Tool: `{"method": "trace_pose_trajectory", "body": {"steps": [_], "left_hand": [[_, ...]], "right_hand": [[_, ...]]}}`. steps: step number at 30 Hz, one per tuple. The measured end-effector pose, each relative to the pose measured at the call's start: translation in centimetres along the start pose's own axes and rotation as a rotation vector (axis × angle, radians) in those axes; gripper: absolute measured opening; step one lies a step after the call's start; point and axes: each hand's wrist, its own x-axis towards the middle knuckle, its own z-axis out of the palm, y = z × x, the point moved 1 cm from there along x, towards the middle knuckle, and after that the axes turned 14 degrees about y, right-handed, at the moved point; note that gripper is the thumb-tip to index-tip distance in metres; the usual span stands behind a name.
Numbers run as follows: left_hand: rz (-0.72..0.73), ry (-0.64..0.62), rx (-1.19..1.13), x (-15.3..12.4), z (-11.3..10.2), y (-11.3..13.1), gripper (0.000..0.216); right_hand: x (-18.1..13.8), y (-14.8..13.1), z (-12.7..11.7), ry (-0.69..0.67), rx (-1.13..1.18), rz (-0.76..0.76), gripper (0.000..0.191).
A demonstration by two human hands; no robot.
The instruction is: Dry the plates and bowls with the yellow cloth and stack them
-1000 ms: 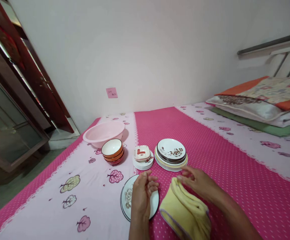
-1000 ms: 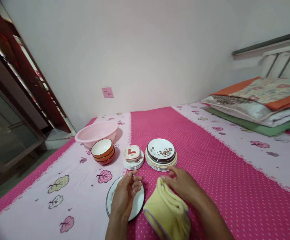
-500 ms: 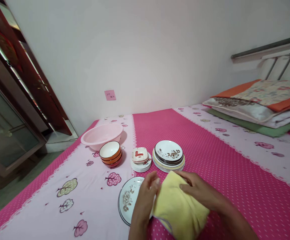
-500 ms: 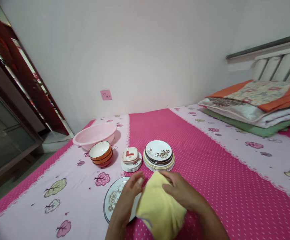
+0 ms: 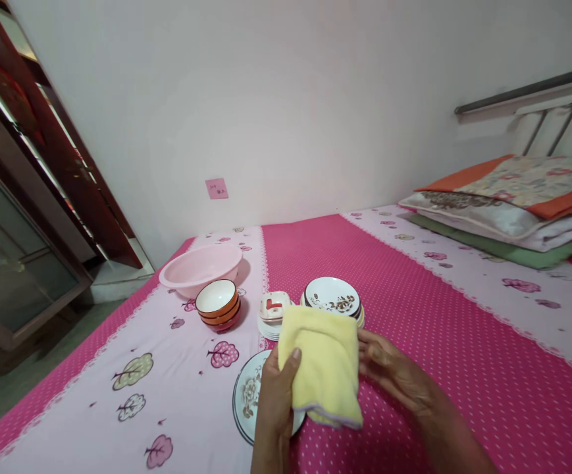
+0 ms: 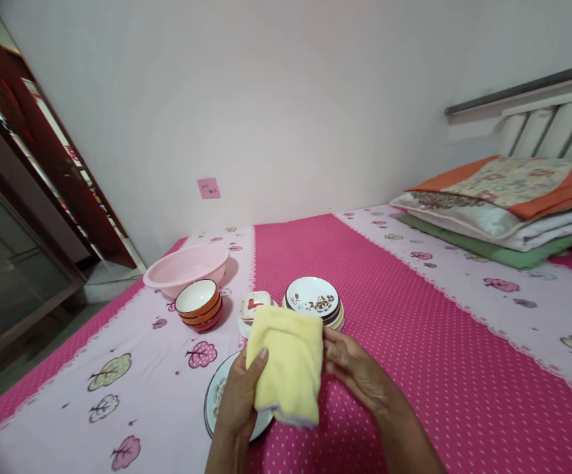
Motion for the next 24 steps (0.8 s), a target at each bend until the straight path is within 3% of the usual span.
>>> {"method": "trace_pose_trajectory", "body": {"steps": [4,7,11,16,20,24], "left_hand": [[-0.04,-0.156,-0.044,-0.6,-0.1,0.4,0.06],[-0.101,-0.245,-0.001,-0.9,0.0,0.5,0.055],[-0.148,-0.131,-0.033,-0.5,0.3,0.1,0.051],[-0.049,0.071,-0.214,0.4,0.3,-0.1,0.054],[0.004,0.076,-0.281,0.5,0.0,0.0,0.048],[-0.128,0.032,-0.361,0.3,0.0,-0.5,0.033]], "right_hand": [[0.6,1.3,1.5,0.162,-0.04,0.017,0.059],[1.0,1.7,1.8,0.202,-0.11,0.01,0.059],[1.4,1.7,1.4,0.288,-0.215,-0.085,0.065],[1.5,1.5,1.8,0.362,-0.343,-0.184,0.058],[1.1,0.9,2.6,0.366,-0.387,-0.211,0.06],[0.4,-0.2,3.2,0.249,-0.34,-0.173,0.064]]}}
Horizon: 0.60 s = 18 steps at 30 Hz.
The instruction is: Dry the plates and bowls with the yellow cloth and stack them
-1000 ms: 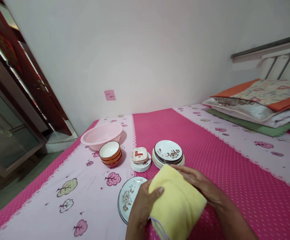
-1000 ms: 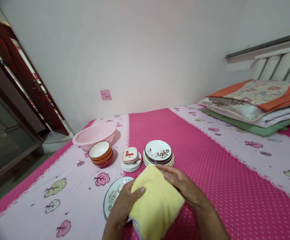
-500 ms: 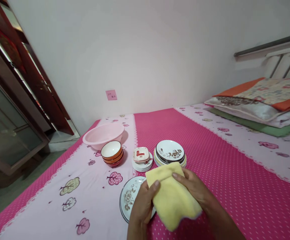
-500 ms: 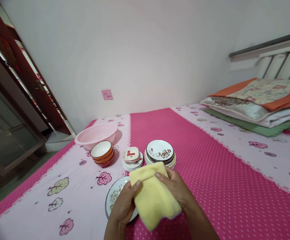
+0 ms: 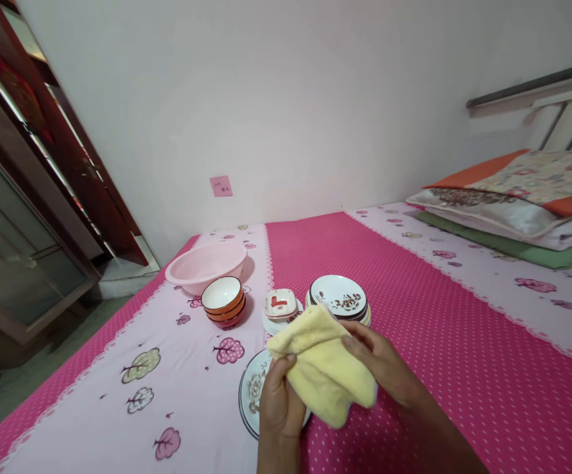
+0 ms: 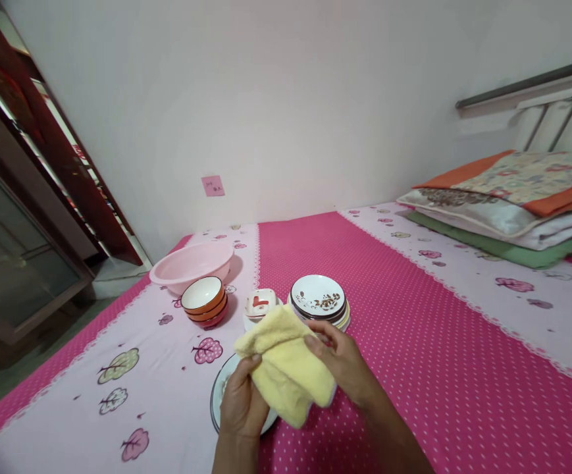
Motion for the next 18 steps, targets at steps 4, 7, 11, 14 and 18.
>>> {"method": "trace_pose_trajectory", "body": {"steps": [4,7,11,14,18], "left_hand": [[-0.085,0.028,0.023,-0.2,0.3,-0.9,0.04],[0.056,0.006,0.218,-0.4,0.8,-1.2,0.056],[0.264,0.021,0.518,-0.7,1.4,-0.8,0.072],[0.085,-0.113,0.448,-1.2,1.6,-1.0,0.072],[-0.02,-0.188,0.518,-1.2,1.1,-1.8,0.077]], "right_hand": [[-0.9,-0.9,0.4,-0.144,0.078,0.086,0.067],[-1.1,-0.8,0.7,-0.065,0.023,0.128,0.073],[-0.7,-0.7,0.3,0.1,-0.068,0.072,0.068],[-0.4,-1.0,-0.5,0.17,-0.133,0.035,0.062],[-0.3,-1.5,-2.7,0.169,-0.165,0.041,0.058]]}}
